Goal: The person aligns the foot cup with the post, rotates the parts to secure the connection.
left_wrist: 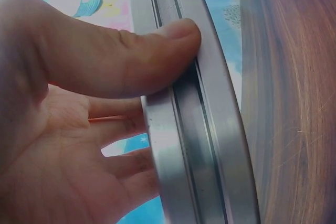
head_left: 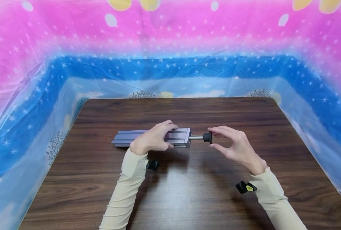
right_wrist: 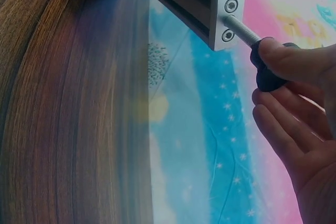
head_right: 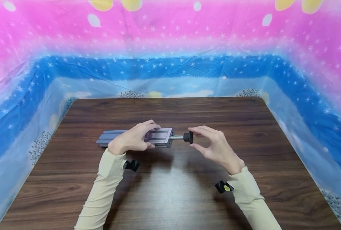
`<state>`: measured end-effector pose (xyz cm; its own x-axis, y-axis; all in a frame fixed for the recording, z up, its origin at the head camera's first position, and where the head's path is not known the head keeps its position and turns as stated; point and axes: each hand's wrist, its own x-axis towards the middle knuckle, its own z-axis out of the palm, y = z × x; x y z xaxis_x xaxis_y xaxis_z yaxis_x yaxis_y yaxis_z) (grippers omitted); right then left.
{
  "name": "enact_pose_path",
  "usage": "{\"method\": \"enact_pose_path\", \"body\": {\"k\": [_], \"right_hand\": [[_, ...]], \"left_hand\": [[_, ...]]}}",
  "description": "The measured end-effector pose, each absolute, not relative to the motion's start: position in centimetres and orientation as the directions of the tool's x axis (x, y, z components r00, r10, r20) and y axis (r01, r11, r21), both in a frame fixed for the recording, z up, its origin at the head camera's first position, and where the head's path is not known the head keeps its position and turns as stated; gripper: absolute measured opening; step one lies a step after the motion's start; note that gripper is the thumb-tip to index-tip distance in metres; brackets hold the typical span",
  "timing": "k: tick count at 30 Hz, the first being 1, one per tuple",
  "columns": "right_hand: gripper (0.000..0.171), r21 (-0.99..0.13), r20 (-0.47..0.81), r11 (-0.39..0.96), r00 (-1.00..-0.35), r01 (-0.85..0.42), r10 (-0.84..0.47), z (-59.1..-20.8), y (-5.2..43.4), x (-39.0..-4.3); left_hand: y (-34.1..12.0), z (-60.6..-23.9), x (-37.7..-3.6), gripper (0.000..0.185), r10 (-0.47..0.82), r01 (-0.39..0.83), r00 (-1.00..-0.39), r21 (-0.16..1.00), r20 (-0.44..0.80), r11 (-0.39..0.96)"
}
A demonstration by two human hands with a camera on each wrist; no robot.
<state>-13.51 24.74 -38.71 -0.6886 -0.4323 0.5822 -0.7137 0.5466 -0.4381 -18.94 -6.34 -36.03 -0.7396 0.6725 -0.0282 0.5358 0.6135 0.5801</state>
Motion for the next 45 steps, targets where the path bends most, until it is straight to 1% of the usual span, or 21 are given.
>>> {"method": "enact_pose_path", "body": {"k": [7, 10, 20, 23, 28, 31, 33, 35, 37, 38, 39, 42, 43, 45], "right_hand": [[0.057, -0.449, 0.581, 0.546, -0.696, -0.707, -0.422, -38.9, 24.7, -13.5], [0.051, -0.464, 0.576, 0.553, -0.710, -0.692, -0.405, -38.9, 24.6, -13.5], [0.011, -0.577, 0.466, 0.585, -0.818, -0.570, -0.338, -38.9, 24.1, -13.4], [0.004, -0.594, 0.441, 0.601, -0.841, -0.535, -0.313, -38.9, 23.9, -13.4], [0.019, -0.564, 0.449, 0.653, -0.851, -0.506, -0.272, -38.9, 23.6, -13.6], [0.024, -0.549, 0.446, 0.676, -0.856, -0.491, -0.261, -38.8, 23.5, -13.6], [0.024, -0.557, 0.429, 0.678, -0.865, -0.481, -0.261, -38.7, 23.6, -13.6], [0.020, -0.569, 0.412, 0.670, -0.871, -0.476, -0.269, -38.7, 23.7, -13.5], [0.012, -0.573, 0.414, 0.652, -0.862, -0.497, -0.293, -38.6, 24.0, -13.3], [0.013, -0.566, 0.425, 0.642, -0.851, -0.516, -0.309, -38.6, 24.1, -13.2], [0.023, -0.557, 0.444, 0.630, -0.835, -0.542, -0.326, -38.7, 24.3, -13.2], [0.058, -0.515, 0.517, 0.574, -0.765, -0.637, -0.385, -38.8, 24.6, -13.1], [0.065, -0.499, 0.541, 0.557, -0.741, -0.664, -0.398, -38.9, 24.6, -13.2], [0.073, -0.474, 0.578, 0.528, -0.701, -0.705, -0.417, -39.0, 24.5, -13.3]], "left_hand": [[-6.4, -36.0, -18.9, 0.059, 0.676, 0.540, -0.737, 0.580, -0.024, 0.610], [-6.4, -36.0, -18.9, 0.059, 0.674, 0.539, -0.738, 0.586, -0.018, 0.606], [-6.4, -36.1, -18.8, 0.058, 0.678, 0.538, -0.734, 0.593, -0.020, 0.600], [-6.4, -36.2, -18.9, 0.058, 0.682, 0.543, -0.731, 0.588, -0.020, 0.600], [-6.4, -36.0, -18.9, 0.059, 0.681, 0.547, -0.732, 0.579, -0.021, 0.605], [-6.4, -36.0, -18.9, 0.059, 0.680, 0.543, -0.733, 0.580, -0.024, 0.607], [-6.4, -36.0, -18.9, 0.059, 0.678, 0.538, -0.735, 0.584, -0.029, 0.608], [-6.4, -36.0, -18.9, 0.059, 0.675, 0.530, -0.737, 0.588, -0.036, 0.610], [-6.3, -36.0, -19.0, 0.060, 0.674, 0.524, -0.738, 0.593, -0.043, 0.612], [-6.3, -36.0, -19.0, 0.060, 0.673, 0.520, -0.739, 0.595, -0.047, 0.612], [-6.3, -36.0, -19.0, 0.060, 0.672, 0.517, -0.739, 0.597, -0.050, 0.614], [-6.3, -35.9, -18.9, 0.061, 0.672, 0.514, -0.739, 0.602, -0.050, 0.610], [-6.4, -35.9, -18.9, 0.061, 0.672, 0.513, -0.739, 0.605, -0.048, 0.609], [-6.5, -35.9, -18.9, 0.061, 0.672, 0.516, -0.739, 0.605, -0.043, 0.607]]}}
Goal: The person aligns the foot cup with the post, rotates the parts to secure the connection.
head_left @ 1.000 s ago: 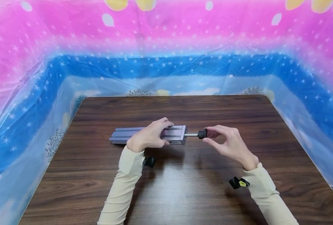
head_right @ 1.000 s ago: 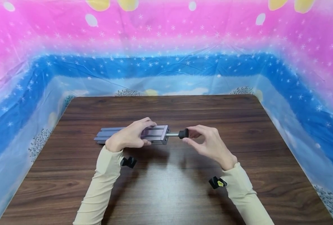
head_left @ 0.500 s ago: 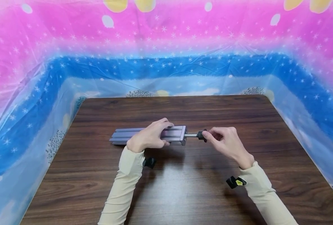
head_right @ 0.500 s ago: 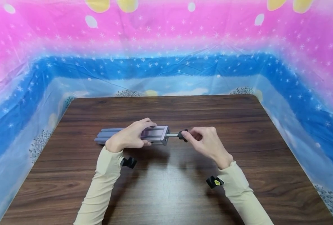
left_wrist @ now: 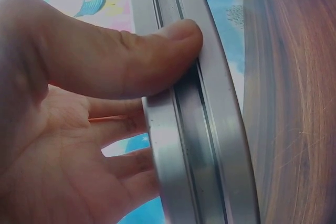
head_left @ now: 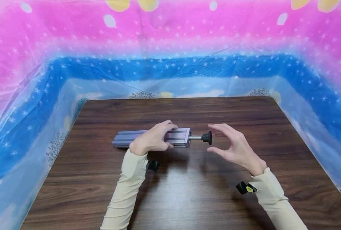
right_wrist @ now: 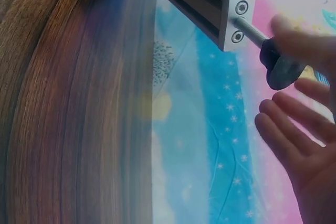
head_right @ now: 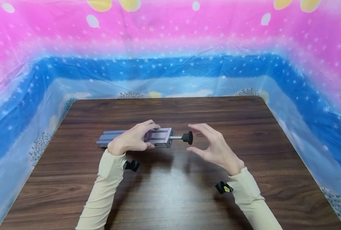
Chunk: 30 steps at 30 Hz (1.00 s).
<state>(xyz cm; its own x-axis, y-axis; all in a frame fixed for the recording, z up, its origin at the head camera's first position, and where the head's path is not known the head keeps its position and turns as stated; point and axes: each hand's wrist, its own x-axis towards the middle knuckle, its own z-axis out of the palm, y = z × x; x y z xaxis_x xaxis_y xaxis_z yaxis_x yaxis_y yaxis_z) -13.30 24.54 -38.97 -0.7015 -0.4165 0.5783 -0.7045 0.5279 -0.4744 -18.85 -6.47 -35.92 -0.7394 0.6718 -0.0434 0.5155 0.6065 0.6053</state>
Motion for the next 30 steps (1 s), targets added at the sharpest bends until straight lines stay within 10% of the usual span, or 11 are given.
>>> {"method": "enact_pose_path", "body": {"k": [7, 30], "right_hand": [[0.061, -0.432, 0.616, 0.509, -0.656, -0.745, -0.436, -38.87, 24.46, -13.42], [0.009, -0.555, 0.483, 0.592, -0.806, -0.585, -0.343, -38.95, 24.01, -13.40]], "left_hand": [[-6.54, -36.08, -18.82, 0.061, 0.676, 0.535, -0.736, 0.589, -0.027, 0.606], [-6.26, -35.99, -18.85, 0.060, 0.674, 0.537, -0.738, 0.572, -0.037, 0.620]]}}
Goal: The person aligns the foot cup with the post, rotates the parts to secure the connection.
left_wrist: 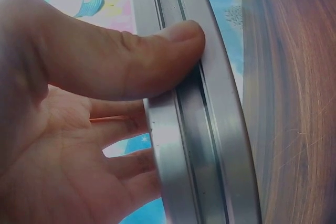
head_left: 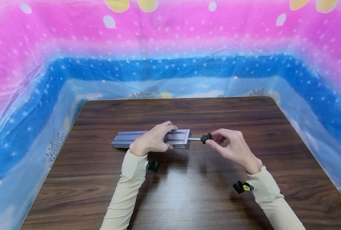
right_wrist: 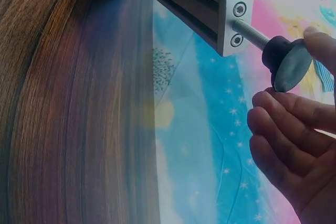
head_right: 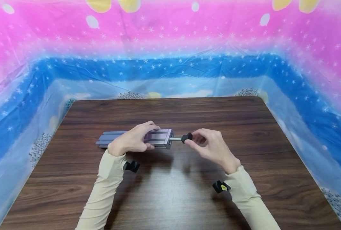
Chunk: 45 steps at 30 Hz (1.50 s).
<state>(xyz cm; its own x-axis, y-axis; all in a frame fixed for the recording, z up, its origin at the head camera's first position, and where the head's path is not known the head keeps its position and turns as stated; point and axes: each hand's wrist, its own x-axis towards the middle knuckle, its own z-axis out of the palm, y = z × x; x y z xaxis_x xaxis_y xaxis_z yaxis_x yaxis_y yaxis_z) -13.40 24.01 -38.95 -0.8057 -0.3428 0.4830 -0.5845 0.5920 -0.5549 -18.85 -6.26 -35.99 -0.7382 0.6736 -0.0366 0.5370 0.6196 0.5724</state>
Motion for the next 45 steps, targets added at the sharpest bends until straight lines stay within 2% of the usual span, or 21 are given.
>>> {"method": "enact_pose_path", "body": {"k": [3, 9, 13, 16, 18, 19, 23, 25, 28, 32, 45], "right_hand": [[0.005, -0.566, 0.474, 0.607, -0.822, -0.559, -0.315, -38.95, 23.78, -13.48], [0.024, -0.530, 0.489, 0.669, -0.833, -0.520, -0.260, -38.95, 23.33, -13.49], [0.028, -0.521, 0.478, 0.694, -0.843, -0.497, -0.245, -38.77, 23.21, -13.29], [0.021, -0.531, 0.463, 0.685, -0.848, -0.498, -0.257, -38.50, 23.33, -13.04], [0.007, -0.540, 0.469, 0.657, -0.837, -0.526, -0.284, -38.28, 23.49, -12.88], [0.011, -0.537, 0.479, 0.640, -0.823, -0.549, -0.304, -38.18, 23.59, -12.81], [0.060, -0.502, 0.541, 0.555, -0.741, -0.664, -0.398, -38.02, 23.90, -12.80], [0.069, -0.471, 0.572, 0.526, -0.699, -0.708, -0.429, -38.02, 23.94, -12.91], [0.065, -0.450, 0.600, 0.498, -0.664, -0.741, -0.445, -38.07, 23.94, -13.07], [0.056, -0.433, 0.610, 0.499, -0.652, -0.751, -0.450, -38.12, 23.97, -13.18], [0.049, -0.450, 0.574, 0.557, -0.704, -0.698, -0.418, -38.24, 24.06, -12.99]], "left_hand": [[-6.23, -35.97, -18.84, 0.060, 0.677, 0.549, -0.736, 0.563, -0.024, 0.617], [-6.18, -36.06, -18.85, 0.061, 0.682, 0.555, -0.732, 0.576, -0.006, 0.601], [-6.28, -36.13, -18.89, 0.061, 0.688, 0.570, -0.725, 0.579, 0.021, 0.583], [-6.35, -36.13, -18.92, 0.062, 0.684, 0.566, -0.729, 0.579, 0.019, 0.587], [-6.36, -36.11, -18.97, 0.062, 0.680, 0.558, -0.733, 0.581, 0.009, 0.593], [-6.36, -36.05, -18.96, 0.062, 0.678, 0.554, -0.735, 0.580, 0.005, 0.597], [-6.39, -35.83, -18.95, 0.062, 0.676, 0.551, -0.737, 0.576, -0.004, 0.604], [-6.42, -35.76, -18.95, 0.062, 0.676, 0.553, -0.736, 0.572, -0.005, 0.606], [-6.44, -35.74, -18.98, 0.062, 0.676, 0.550, -0.737, 0.574, -0.008, 0.607], [-6.42, -35.74, -18.92, 0.062, 0.674, 0.543, -0.739, 0.579, -0.015, 0.608], [-6.33, -35.82, -18.90, 0.060, 0.679, 0.544, -0.734, 0.583, -0.017, 0.603]]}}
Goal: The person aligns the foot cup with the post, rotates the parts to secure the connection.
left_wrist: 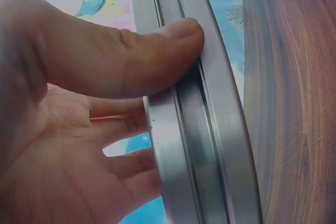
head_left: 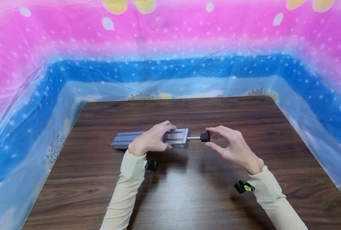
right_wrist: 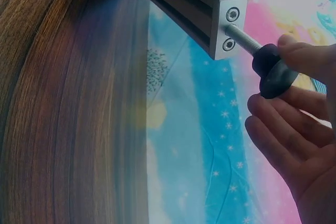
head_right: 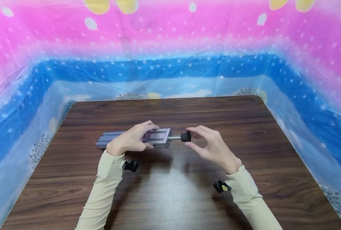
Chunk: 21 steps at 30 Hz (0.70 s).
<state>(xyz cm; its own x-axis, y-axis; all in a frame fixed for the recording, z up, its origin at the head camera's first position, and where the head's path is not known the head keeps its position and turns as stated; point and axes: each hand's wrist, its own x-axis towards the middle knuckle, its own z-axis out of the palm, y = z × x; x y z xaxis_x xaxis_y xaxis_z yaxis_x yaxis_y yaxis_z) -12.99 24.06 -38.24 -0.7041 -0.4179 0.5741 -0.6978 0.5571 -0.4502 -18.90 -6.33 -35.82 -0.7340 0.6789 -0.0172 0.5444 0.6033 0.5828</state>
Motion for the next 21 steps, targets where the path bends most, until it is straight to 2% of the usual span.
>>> {"method": "enact_pose_path", "body": {"k": [10, 21], "right_hand": [[0.032, -0.475, 0.567, 0.583, -0.736, -0.658, -0.369, -38.6, 23.8, -13.3], [0.011, -0.543, 0.511, 0.621, -0.809, -0.565, -0.290, -38.5, 23.0, -13.2]], "left_hand": [[-6.2, -36.0, -18.9, 0.060, 0.683, 0.549, -0.730, 0.580, -0.018, 0.602], [-6.2, -36.0, -19.0, 0.061, 0.679, 0.547, -0.734, 0.578, -0.016, 0.605]]}}
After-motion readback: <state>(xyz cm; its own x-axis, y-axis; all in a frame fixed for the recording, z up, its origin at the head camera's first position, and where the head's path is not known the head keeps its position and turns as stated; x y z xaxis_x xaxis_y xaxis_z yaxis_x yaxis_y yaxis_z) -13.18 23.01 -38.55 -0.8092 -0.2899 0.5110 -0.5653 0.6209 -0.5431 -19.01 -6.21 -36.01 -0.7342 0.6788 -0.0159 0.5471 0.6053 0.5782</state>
